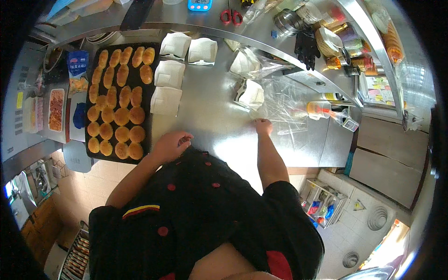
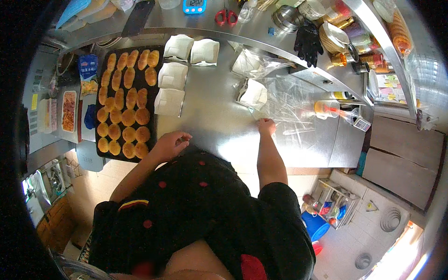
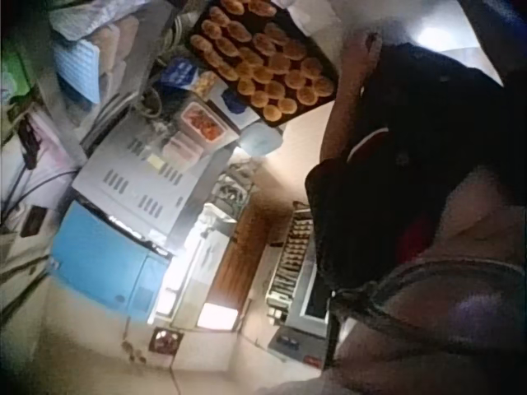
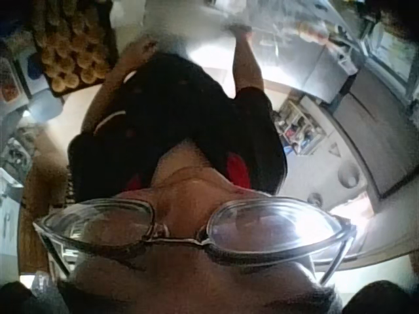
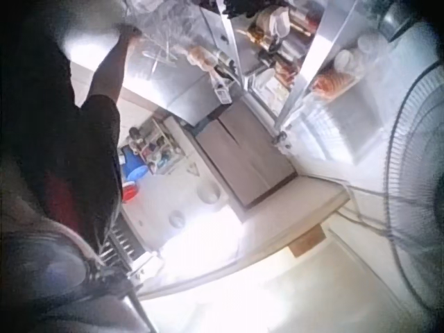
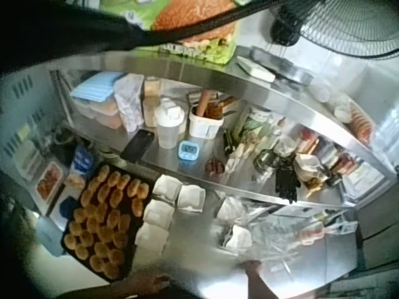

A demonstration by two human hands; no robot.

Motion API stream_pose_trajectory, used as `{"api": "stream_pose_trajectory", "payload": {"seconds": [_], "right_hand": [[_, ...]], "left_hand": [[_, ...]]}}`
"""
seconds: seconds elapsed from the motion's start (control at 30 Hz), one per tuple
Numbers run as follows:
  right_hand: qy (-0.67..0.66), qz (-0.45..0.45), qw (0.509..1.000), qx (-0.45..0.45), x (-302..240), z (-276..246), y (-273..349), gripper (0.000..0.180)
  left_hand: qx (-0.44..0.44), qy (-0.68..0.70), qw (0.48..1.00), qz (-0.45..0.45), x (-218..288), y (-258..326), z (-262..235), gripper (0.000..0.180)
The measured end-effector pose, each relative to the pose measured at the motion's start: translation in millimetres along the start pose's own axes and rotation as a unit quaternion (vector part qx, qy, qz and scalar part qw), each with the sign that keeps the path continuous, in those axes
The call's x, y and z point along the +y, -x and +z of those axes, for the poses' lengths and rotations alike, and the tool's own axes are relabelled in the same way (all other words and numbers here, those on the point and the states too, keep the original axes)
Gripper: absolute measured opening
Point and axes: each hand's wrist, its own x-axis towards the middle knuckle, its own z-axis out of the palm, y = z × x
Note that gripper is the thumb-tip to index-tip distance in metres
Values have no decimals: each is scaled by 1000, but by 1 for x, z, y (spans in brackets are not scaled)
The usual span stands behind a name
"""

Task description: The person wipes a stainless steel table using a cloth, then assembles cardboard food containers by hand. They retrieve flat cardboard sheets, fold them into small open trays one by one, and place them on the counter next to a tray of baked buns.

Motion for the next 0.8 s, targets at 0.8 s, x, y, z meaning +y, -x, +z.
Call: {"api": "stream_pose_trajectory", "payload": {"seconds": [0.8], "right_hand": [[-281, -362, 883, -99, -121, -301, 195, 13]], "left_hand": [[-71, 11, 995, 72, 20, 1, 5, 46]]}}
